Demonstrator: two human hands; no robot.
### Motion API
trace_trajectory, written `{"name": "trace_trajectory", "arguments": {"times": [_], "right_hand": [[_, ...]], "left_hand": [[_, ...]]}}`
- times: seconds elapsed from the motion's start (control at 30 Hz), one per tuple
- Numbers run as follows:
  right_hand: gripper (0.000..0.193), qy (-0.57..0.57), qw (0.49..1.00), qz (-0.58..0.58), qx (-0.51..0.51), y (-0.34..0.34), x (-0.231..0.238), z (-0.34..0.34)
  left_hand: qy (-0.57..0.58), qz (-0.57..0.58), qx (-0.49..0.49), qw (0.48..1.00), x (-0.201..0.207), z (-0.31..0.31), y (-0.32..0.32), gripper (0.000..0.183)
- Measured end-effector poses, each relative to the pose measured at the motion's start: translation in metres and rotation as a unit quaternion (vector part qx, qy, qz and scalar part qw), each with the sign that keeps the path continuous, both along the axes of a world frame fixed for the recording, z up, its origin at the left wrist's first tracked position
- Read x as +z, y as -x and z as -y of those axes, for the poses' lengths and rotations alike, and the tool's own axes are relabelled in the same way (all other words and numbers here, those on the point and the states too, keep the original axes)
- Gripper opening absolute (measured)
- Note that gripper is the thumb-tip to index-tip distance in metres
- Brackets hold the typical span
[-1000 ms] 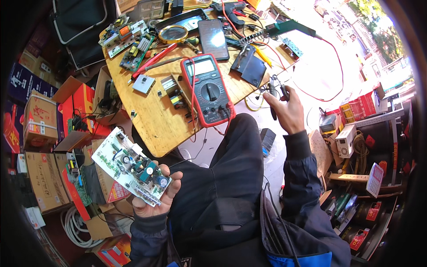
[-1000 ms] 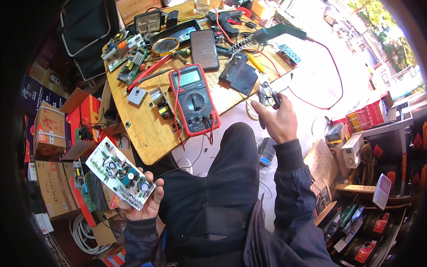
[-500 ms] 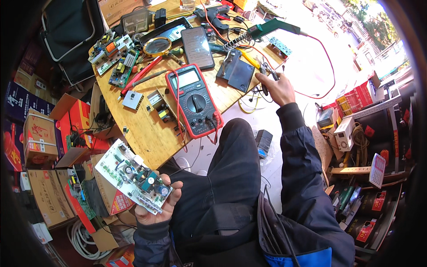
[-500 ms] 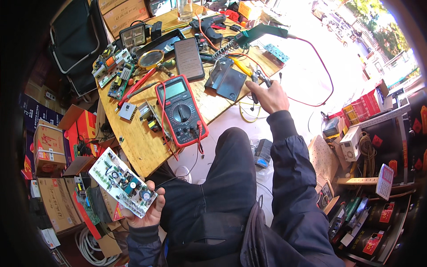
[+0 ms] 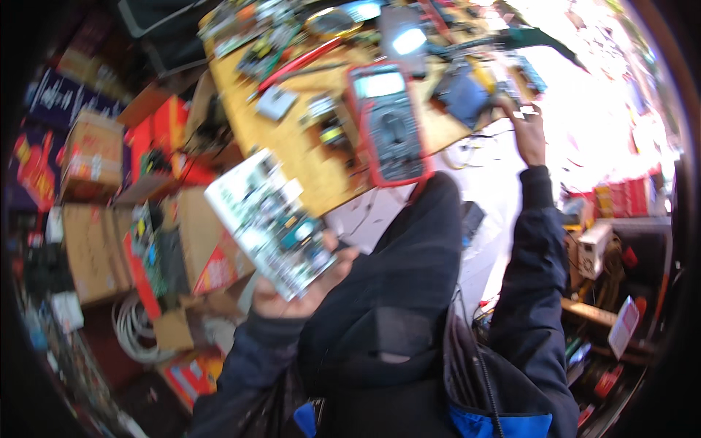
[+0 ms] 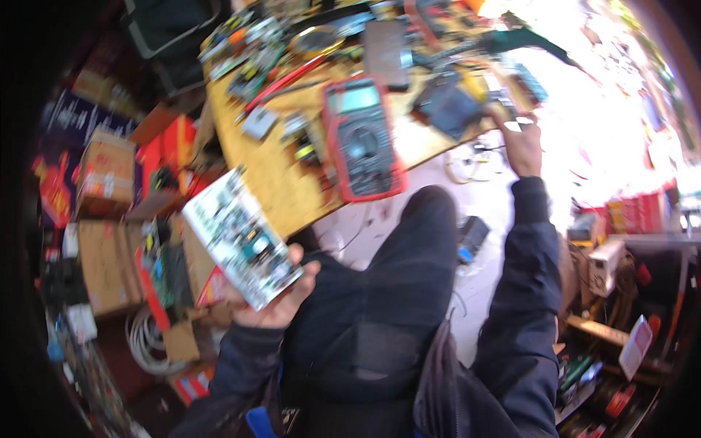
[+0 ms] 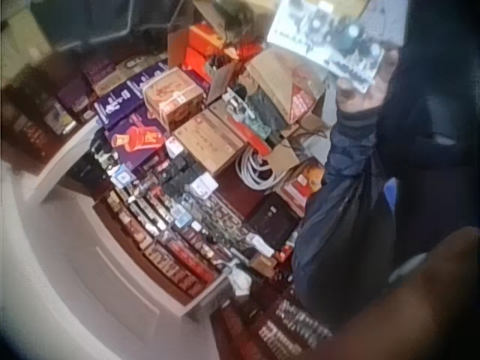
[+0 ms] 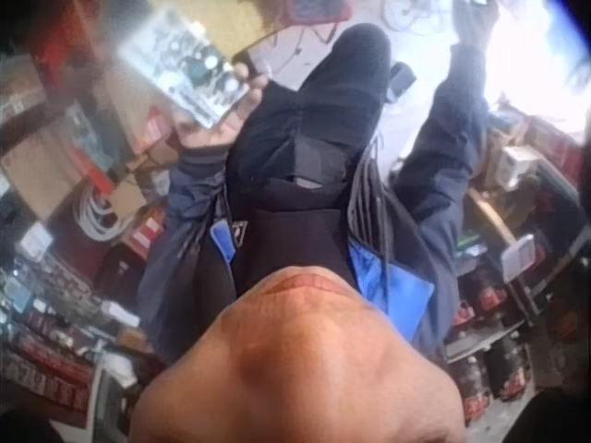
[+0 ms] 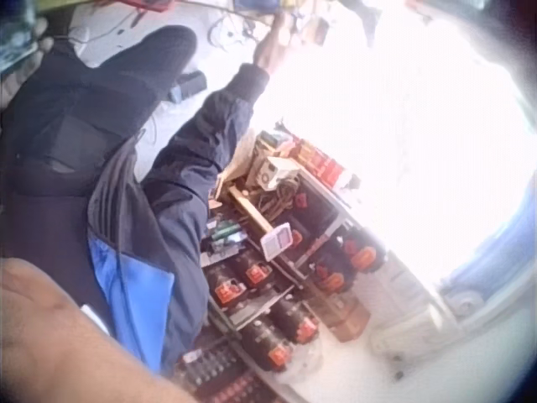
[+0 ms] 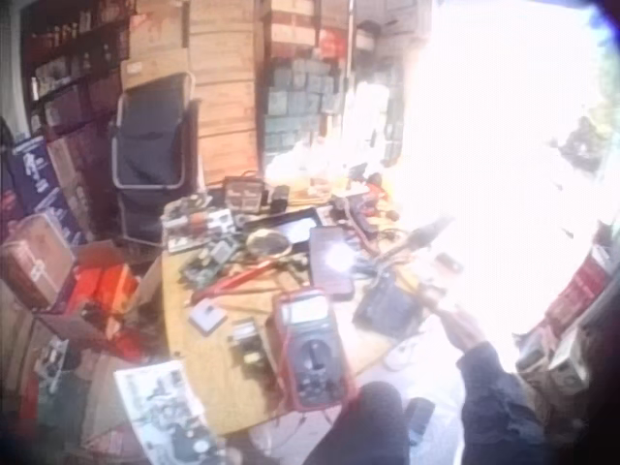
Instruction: The person sits on the floor and uses pliers to strip and cut wires on a small circuit board. They then use a soldering iron to work on the board and place it on the table.
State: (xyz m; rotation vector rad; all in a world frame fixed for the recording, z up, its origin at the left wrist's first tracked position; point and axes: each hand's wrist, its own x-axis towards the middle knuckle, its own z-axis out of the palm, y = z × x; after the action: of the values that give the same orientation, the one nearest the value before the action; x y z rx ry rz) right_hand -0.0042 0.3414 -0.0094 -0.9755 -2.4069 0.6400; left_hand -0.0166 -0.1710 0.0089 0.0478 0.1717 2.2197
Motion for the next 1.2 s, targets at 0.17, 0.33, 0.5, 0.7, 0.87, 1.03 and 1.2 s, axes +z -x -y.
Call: {"name": "trace_trajectory", "arguments": {"times": [0.17, 0.33, 0.5, 0.7, 0.87, 1.03, 1.2], "right_hand": [[0.074, -0.058, 0.996, -0.070, -0.015, -0.040, 0.032, 0.047], [0.043, 0.179, 0.939, -0.271, 0.116, -0.067, 0.065, 0.167], [0.053, 0.292, 0.872, -0.226, 0.322, -0.067, 0.077, 0.277], [0.077, 0.150, 0.872, -0.249, 0.394, -0.055, 0.087, 0.327], [0.102, 0.152, 0.868, -0.225, 0.416, -0.053, 0.089, 0.339], [0.095, 0.148, 0.883, -0.192, 0.403, -0.057, 0.090, 0.339], [0.085, 0.155, 0.878, -0.204, 0.405, -0.059, 0.093, 0.332]], "left_hand": [[-0.005, -0.003, 0.005, 1.000, -0.004, -0.008, 0.006, 0.100], [0.014, -0.021, 0.008, 1.000, 0.006, -0.018, 0.006, 0.105], [0.007, -0.030, 0.041, 0.999, 0.011, -0.024, 0.003, 0.106], [0.013, -0.045, 0.071, 0.996, 0.018, -0.024, 0.001, 0.110], [0.116, -0.122, 0.106, 0.980, 0.024, -0.030, -0.009, 0.106], [0.168, -0.135, 0.079, 0.973, 0.027, -0.023, -0.015, 0.109], [0.155, -0.150, 0.096, 0.972, 0.026, -0.024, -0.017, 0.099]]}}
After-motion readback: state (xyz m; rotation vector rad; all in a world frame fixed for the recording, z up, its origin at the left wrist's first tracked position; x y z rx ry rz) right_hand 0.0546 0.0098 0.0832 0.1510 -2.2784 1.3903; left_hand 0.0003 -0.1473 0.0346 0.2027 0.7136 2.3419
